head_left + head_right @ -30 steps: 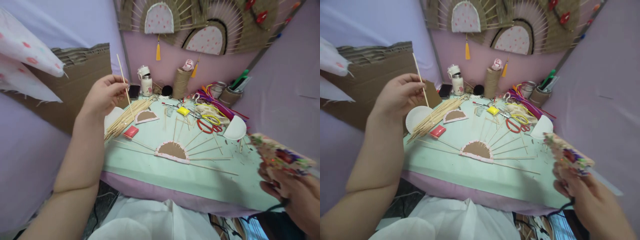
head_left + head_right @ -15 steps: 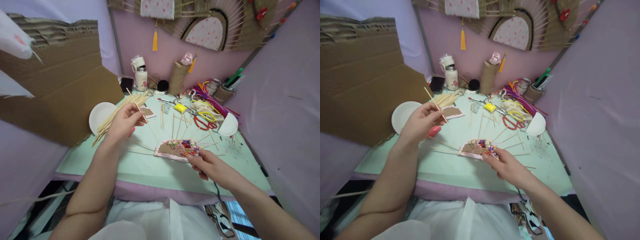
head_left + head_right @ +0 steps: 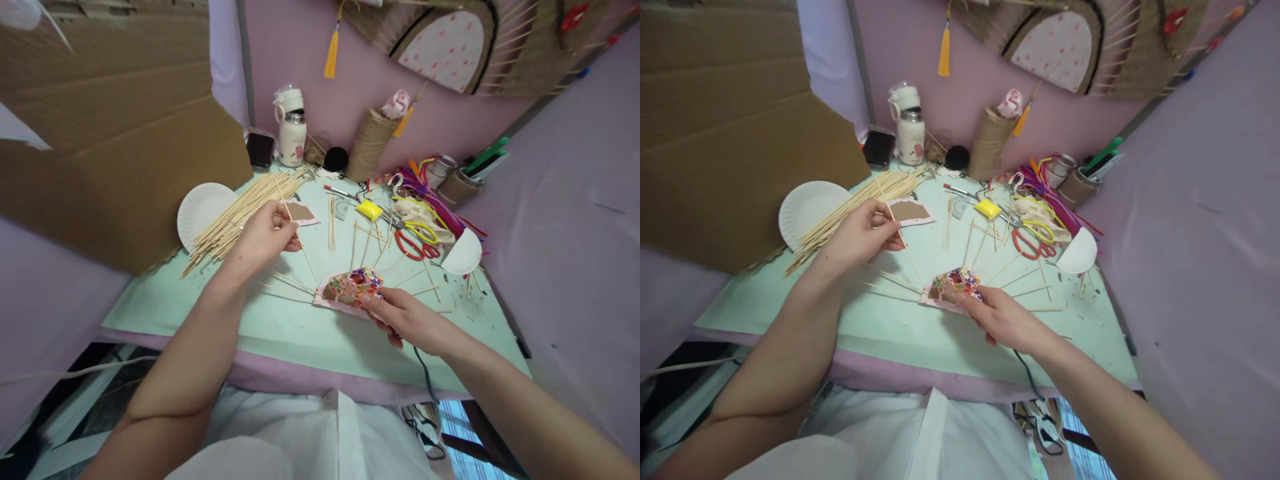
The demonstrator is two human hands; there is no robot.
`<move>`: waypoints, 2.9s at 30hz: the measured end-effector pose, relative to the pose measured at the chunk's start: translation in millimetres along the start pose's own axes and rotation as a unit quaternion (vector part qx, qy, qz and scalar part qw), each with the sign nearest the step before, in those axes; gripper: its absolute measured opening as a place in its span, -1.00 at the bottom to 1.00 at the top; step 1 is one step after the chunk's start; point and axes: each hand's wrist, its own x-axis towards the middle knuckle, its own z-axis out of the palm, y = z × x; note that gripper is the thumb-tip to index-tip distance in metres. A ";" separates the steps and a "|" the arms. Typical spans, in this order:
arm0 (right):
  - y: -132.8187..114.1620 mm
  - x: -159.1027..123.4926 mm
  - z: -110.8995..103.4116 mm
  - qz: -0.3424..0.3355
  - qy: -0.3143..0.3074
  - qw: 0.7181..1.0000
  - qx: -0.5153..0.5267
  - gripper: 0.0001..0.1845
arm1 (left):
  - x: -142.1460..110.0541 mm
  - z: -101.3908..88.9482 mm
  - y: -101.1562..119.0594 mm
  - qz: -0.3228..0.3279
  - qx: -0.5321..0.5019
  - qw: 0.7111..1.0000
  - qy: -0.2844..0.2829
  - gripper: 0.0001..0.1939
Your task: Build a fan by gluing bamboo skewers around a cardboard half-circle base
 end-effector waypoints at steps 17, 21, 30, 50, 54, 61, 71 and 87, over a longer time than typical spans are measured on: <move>-9.2 8.3 -3.2 -0.007 -0.017 0.997 -0.077 -0.39 | 2.2 -1.7 -6.7 0.015 0.030 0.999 0.030 -0.63; -11.3 9.1 -3.1 0.003 -0.018 0.996 -0.089 -0.39 | 2.7 -1.9 -7.9 0.009 0.016 0.999 0.030 -0.62; -14.4 8.4 -2.5 0.017 -0.016 0.995 -0.101 -0.41 | -0.4 -2.3 -3.5 0.005 0.022 0.999 0.027 -0.65; -13.3 9.6 -4.4 0.018 -0.011 0.992 -0.128 -0.45 | -0.8 -3.5 -5.5 0.010 0.050 0.999 0.014 -0.66; -11.6 8.4 -5.4 0.025 -0.012 0.990 -0.135 -0.45 | -1.4 -2.4 -4.0 0.004 0.037 0.999 0.015 -0.66; -14.0 5.4 -5.8 0.027 -0.017 0.991 -0.134 -0.49 | -1.2 -1.6 -3.8 0.003 0.048 0.999 0.012 -0.65; -13.2 5.1 -6.6 0.027 -0.014 0.990 -0.138 -0.49 | -2.5 -1.6 -1.9 0.000 0.047 0.999 0.015 -0.65; 6.8 -45.5 -9.1 -0.098 0.228 0.946 -0.208 -0.53 | -1.6 -1.6 -3.5 0.006 0.065 0.998 0.007 -0.63</move>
